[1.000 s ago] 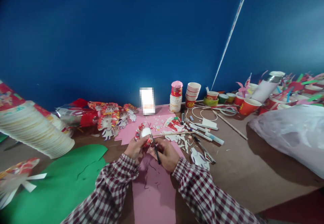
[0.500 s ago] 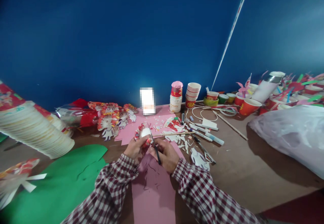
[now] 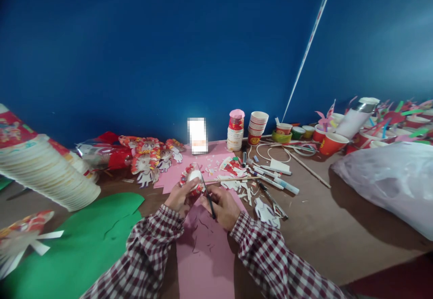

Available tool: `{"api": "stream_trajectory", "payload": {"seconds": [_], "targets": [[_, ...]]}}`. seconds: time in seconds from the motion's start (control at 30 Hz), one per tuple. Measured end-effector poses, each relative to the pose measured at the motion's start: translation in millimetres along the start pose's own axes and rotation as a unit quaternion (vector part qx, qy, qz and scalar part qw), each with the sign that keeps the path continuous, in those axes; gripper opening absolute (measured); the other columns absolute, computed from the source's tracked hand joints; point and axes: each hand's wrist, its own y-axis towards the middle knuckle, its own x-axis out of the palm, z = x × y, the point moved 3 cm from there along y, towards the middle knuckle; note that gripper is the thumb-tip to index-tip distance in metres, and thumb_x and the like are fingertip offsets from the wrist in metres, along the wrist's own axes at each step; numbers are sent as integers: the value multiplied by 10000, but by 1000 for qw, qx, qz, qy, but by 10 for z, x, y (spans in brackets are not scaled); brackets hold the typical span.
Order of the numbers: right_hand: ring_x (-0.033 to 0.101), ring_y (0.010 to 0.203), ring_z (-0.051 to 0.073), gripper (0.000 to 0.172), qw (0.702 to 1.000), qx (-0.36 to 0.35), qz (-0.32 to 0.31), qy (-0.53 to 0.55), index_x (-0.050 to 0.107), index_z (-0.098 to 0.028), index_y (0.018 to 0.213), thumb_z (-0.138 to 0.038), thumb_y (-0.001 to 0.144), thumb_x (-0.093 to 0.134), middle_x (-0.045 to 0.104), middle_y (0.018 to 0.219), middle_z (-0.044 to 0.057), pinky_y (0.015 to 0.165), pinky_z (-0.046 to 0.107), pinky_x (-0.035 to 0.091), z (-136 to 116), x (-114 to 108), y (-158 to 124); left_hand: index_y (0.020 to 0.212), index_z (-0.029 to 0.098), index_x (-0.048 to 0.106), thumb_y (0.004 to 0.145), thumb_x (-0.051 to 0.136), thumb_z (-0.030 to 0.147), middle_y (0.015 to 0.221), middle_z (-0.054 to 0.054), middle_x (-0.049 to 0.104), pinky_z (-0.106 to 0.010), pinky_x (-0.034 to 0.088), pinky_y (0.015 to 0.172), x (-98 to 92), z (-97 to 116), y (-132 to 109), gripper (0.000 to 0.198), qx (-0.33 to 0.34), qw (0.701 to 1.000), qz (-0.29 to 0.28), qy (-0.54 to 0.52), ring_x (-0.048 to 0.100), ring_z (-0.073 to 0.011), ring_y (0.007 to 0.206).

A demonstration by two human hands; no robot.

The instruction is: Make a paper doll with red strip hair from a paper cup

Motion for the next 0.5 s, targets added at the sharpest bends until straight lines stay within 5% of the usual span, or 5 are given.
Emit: {"api": "stream_trajectory", "payload": {"seconds": [0.5], "targets": [[329,420,66,178,999,32,-25,28,487,-185,850,-348,784,520,378,531,-63,390,179,264,72,40,-10,751,88,583,455,766,156,572,-22,615,-213,502,446,-94,-30,110,354,13,1000,16,7,582,-123,490]]}}
